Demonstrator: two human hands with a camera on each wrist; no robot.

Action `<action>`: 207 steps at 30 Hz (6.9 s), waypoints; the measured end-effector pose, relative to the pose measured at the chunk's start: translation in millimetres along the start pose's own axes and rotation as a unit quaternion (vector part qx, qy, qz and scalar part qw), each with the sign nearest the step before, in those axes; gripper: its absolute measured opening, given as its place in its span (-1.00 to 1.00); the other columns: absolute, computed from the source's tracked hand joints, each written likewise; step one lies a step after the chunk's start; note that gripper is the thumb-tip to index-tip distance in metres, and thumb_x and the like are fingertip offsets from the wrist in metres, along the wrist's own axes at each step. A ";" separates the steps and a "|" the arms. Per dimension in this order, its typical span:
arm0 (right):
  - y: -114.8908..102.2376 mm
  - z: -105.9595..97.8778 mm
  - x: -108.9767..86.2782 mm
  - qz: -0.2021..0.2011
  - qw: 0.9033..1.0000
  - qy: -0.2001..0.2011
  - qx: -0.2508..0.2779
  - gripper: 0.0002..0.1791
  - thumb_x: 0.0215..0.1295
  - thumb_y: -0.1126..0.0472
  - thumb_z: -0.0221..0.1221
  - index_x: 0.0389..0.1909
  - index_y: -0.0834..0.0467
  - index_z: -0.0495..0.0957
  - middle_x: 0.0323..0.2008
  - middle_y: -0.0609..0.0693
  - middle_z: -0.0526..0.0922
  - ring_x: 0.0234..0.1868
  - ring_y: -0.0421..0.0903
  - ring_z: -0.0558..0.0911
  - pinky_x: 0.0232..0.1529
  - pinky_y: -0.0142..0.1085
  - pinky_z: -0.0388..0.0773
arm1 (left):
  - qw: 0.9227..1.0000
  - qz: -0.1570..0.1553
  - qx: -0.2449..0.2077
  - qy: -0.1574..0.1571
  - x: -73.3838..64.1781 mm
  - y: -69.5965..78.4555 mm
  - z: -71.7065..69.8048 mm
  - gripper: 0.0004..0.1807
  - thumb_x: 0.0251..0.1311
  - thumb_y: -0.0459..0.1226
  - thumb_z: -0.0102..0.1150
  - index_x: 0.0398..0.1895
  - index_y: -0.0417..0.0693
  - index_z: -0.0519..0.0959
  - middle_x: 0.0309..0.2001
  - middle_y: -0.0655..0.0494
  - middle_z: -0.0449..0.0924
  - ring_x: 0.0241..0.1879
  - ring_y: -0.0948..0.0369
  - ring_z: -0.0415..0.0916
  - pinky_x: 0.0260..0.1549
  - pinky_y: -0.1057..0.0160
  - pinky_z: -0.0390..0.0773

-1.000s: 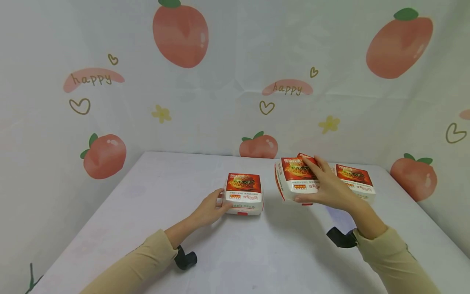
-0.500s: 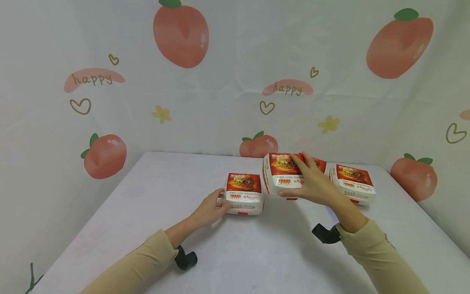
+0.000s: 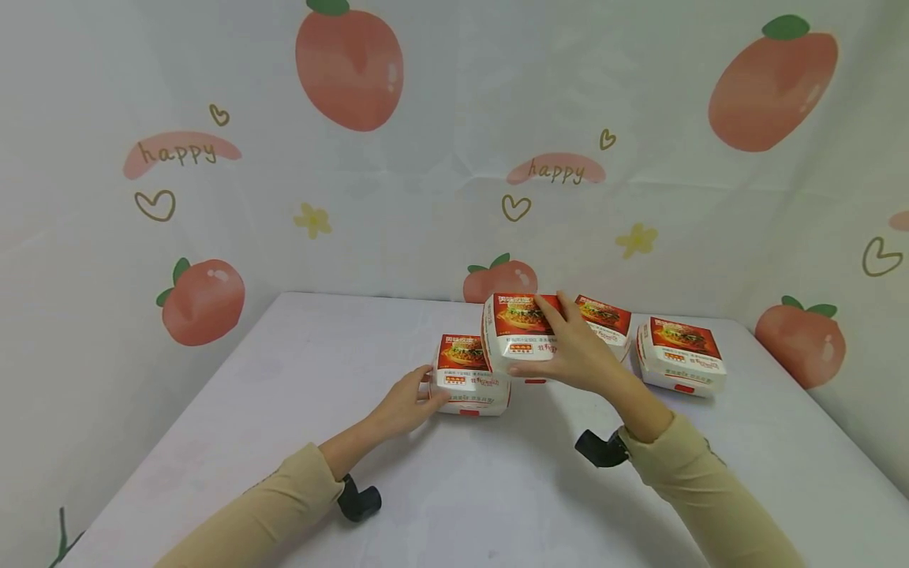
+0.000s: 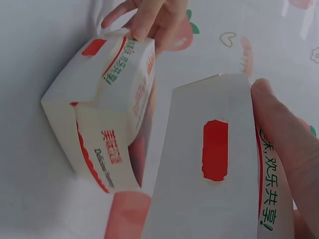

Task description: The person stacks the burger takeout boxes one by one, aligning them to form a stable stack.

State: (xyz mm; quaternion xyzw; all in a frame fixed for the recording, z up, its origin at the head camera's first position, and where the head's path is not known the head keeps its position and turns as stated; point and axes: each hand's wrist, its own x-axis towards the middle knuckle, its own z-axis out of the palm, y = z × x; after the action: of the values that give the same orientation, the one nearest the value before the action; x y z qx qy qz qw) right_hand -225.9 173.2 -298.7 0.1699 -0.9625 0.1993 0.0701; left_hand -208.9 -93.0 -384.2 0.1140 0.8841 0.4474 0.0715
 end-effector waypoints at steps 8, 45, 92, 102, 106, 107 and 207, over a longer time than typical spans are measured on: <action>-13.2 7.5 5.6 0.005 1.000 -0.001 -0.007 0.27 -0.21 -0.37 0.34 0.46 0.09 -0.06 0.43 0.34 -0.13 0.37 0.35 0.15 0.22 0.25 0.30 | 1.000 -0.004 -0.011 -0.001 0.2 0.4 0.0 -0.30 0.24 -0.15 0.12 0.33 -0.37 0.15 0.22 -0.28 0.33 0.14 -0.12 0.46 0.04 0.06 0.57; -51.6 33.8 22.2 0.029 0.999 -0.033 -0.007 0.20 -0.13 -0.41 0.26 0.45 0.09 -0.03 0.46 0.27 -0.13 0.35 0.26 0.24 0.10 0.12 0.50 | 1.000 0.009 -0.028 -0.002 3.2 -1.1 2.5 -0.36 0.22 -0.22 0.14 0.30 -0.33 0.19 0.09 -0.20 0.43 0.07 -0.12 0.52 -0.04 0.13 0.63; -54.5 40.0 22.9 0.024 0.999 -0.028 0.029 0.12 -0.08 -0.37 0.26 0.41 0.11 0.04 0.46 0.30 -0.13 0.35 0.26 0.25 0.13 0.10 0.48 | 1.000 0.008 -0.019 0.007 3.6 -2.0 3.2 -0.35 0.21 -0.23 0.15 0.31 -0.28 0.18 0.11 -0.20 0.44 0.06 -0.13 0.51 -0.04 0.05 0.62; -54.3 36.2 22.8 0.023 0.999 -0.029 0.031 0.09 -0.05 -0.34 0.27 0.41 0.11 0.05 0.46 0.30 -0.13 0.37 0.27 0.21 0.17 0.14 0.43 | 1.000 0.006 0.011 0.015 2.4 -0.1 -4.0 -0.19 0.13 -0.10 0.22 0.35 -0.30 0.12 0.25 -0.29 0.29 0.16 -0.19 0.40 0.05 -0.07 0.54; -53.2 30.1 20.6 0.025 0.999 -0.020 0.027 0.06 -0.03 -0.31 0.27 0.40 0.11 0.07 0.45 0.28 -0.10 0.34 0.30 0.25 0.17 0.18 0.42 | 0.999 0.018 0.019 0.019 0.7 4.8 -11.5 -0.09 0.08 -0.06 0.29 0.39 -0.26 0.06 0.32 -0.28 0.18 0.24 -0.19 0.31 0.10 -0.10 0.50; -52.4 28.2 20.1 0.026 0.999 -0.017 0.031 0.05 -0.02 -0.31 0.26 0.40 0.12 0.08 0.45 0.27 -0.09 0.33 0.30 0.28 0.16 0.18 0.42 | 0.999 0.023 0.019 0.020 0.5 6.3 -13.5 -0.07 0.07 -0.06 0.29 0.40 -0.25 0.04 0.33 -0.27 0.16 0.26 -0.19 0.28 0.12 -0.10 0.49; 215.6 -14.4 -90.2 0.195 0.975 0.087 0.064 -0.10 0.23 0.07 0.20 0.40 0.33 -0.08 0.20 0.65 0.09 0.20 0.58 0.10 0.11 0.43 0.10 | 0.997 0.061 -0.010 0.040 -1.6 18.8 -19.3 -0.19 0.20 -0.08 0.17 0.44 -0.09 0.04 0.35 -0.17 0.14 0.26 -0.16 0.30 0.15 -0.04 0.48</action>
State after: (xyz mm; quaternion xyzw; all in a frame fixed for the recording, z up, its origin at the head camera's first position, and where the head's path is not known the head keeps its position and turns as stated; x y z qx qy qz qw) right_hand -217.4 392.1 -381.5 -0.0347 -0.9526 0.2844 0.1027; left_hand -209.2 -97.6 -357.6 0.1485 0.8730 0.4644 0.0097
